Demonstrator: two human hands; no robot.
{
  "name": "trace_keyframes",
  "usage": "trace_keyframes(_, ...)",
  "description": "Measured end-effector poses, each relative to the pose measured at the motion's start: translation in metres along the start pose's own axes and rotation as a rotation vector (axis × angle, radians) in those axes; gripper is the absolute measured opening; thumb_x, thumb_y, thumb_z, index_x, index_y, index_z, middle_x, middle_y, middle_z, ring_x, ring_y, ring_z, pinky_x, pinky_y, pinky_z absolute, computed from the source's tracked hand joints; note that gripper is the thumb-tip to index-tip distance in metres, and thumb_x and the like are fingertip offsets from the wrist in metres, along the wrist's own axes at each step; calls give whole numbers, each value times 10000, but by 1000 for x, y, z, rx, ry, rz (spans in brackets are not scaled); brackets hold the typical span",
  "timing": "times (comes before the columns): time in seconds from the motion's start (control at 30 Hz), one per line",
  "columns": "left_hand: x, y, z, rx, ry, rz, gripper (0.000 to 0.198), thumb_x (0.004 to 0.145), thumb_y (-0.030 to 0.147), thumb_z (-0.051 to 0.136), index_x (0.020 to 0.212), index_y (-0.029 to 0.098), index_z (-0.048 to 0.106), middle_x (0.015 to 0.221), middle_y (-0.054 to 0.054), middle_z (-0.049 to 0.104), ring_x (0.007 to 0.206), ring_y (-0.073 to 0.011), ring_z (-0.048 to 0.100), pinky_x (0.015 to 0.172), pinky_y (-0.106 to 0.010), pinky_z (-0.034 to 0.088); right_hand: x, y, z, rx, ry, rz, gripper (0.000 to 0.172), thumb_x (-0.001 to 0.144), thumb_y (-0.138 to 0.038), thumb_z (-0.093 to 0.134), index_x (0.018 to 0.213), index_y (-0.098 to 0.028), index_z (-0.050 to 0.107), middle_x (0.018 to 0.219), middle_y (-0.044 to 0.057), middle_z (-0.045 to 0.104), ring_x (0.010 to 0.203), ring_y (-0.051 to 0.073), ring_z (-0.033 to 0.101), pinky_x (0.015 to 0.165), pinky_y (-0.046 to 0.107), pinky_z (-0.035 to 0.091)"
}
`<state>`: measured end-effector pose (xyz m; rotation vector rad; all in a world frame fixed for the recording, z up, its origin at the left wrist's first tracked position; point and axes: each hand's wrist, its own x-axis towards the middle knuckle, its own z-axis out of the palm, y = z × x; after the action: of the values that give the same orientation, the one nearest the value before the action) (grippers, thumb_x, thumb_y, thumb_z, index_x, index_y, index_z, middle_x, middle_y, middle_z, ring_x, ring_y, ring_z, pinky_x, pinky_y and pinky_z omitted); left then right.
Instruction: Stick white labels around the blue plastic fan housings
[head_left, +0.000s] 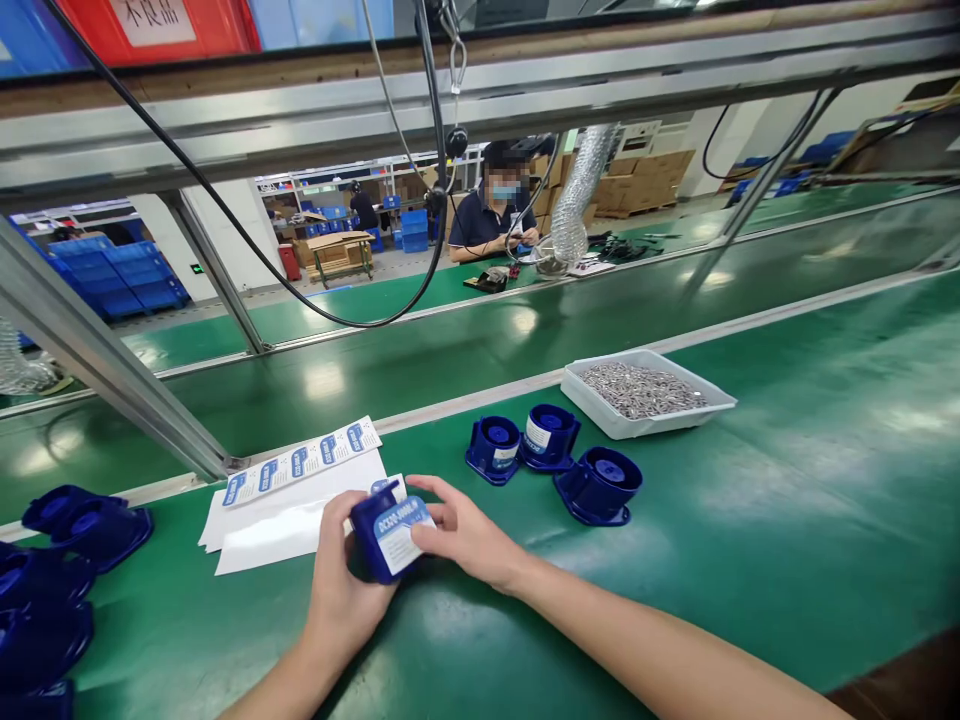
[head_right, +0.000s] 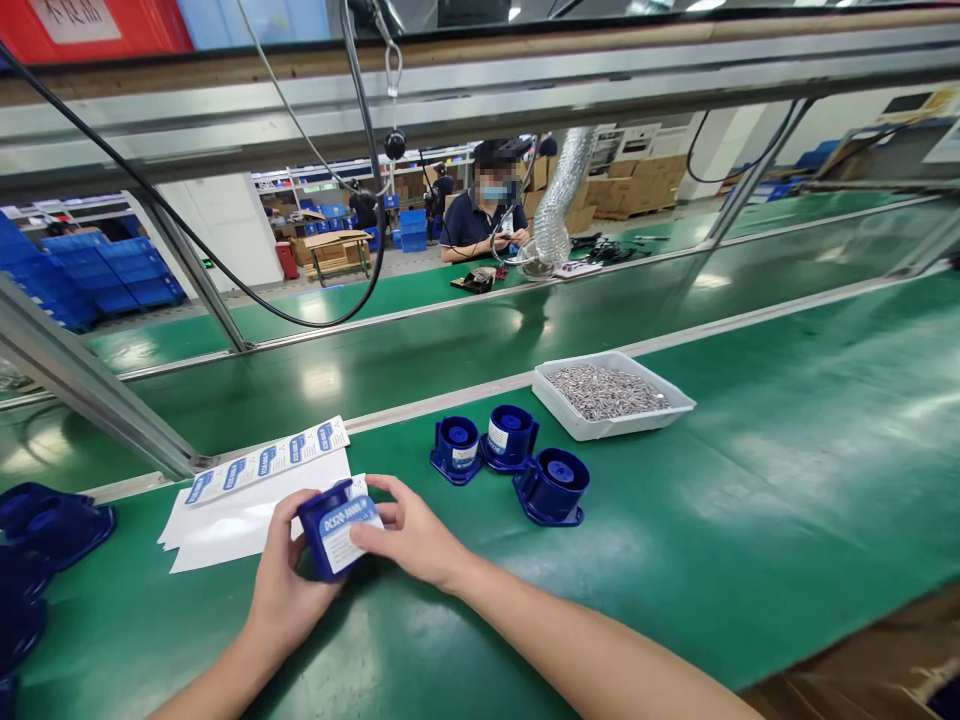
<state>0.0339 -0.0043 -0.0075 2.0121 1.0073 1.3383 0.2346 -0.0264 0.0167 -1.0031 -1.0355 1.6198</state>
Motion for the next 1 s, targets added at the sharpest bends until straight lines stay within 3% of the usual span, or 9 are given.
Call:
trace_keyframes(0.1,-2,-4,6,-52,147,-147,851,780,354,891,1459,278,384,1456,-162,474,1342,-356,590,1006,-516,638,-3,10,13,11,-61,-8,1157,503,-321,1046,1456,-244,395,1215,96,765,1051,256,749,892,398,606)
trace_keyframes(0.2,-6,-2,9,-82,83,-115,988,766,364,914,1517,276,277,1587,-213,310,1501,-413,452,1090,-567,592,-3,11,18,-50,4,-68,818,581,-235,976,1274,-228,541,1176,79,773,1016,252,753,883,399,616)
trace_keyframes(0.3,-7,2,0,-184,-73,-78,893,824,361,872,1480,315,268,1703,-207,115,1582,-411,346,1134,-570,563,-3,-1,6,-158,33,-144,524,659,-240,902,1102,-205,625,1091,65,787,997,253,754,905,407,611)
trace_keyframes(0.37,-3,2,-11,-242,-186,-101,749,876,376,825,1403,329,295,1696,-199,202,1532,-385,435,1130,-580,555,-4,-12,-7,-277,-30,-188,499,666,-240,879,1114,-200,664,1096,59,784,1000,252,746,935,420,604)
trace_keyframes(0.47,6,1,-30,-202,-361,-113,687,917,373,762,1410,332,286,1489,-170,508,1358,-346,596,1114,-611,538,-6,-21,-23,-497,-103,-220,615,644,-271,893,1223,-211,695,1094,49,774,994,250,726,967,432,592)
trace_keyframes(0.6,15,3,-42,47,-502,-60,711,926,306,719,1512,338,318,1435,-137,562,1347,-346,592,1154,-624,487,-6,-21,-30,-703,-133,-226,704,660,-344,903,1316,-213,683,1139,71,751,999,264,700,909,411,586)
trace_keyframes(0.77,21,14,-42,166,-508,-112,544,872,274,757,1342,299,485,1324,-103,643,1212,-326,659,1047,-567,560,-4,-14,-22,-812,-90,-251,801,671,-447,945,1377,-237,631,1270,94,723,1009,277,694,902,416,574)
trace_keyframes(1.0,21,21,-37,38,-381,-19,401,840,262,830,1194,263,642,1187,-89,713,1120,-286,701,989,-492,584,-3,-3,-16,-642,-48,-266,690,649,-429,970,1248,-229,694,1230,84,765,1160,322,719,1062,490,563)
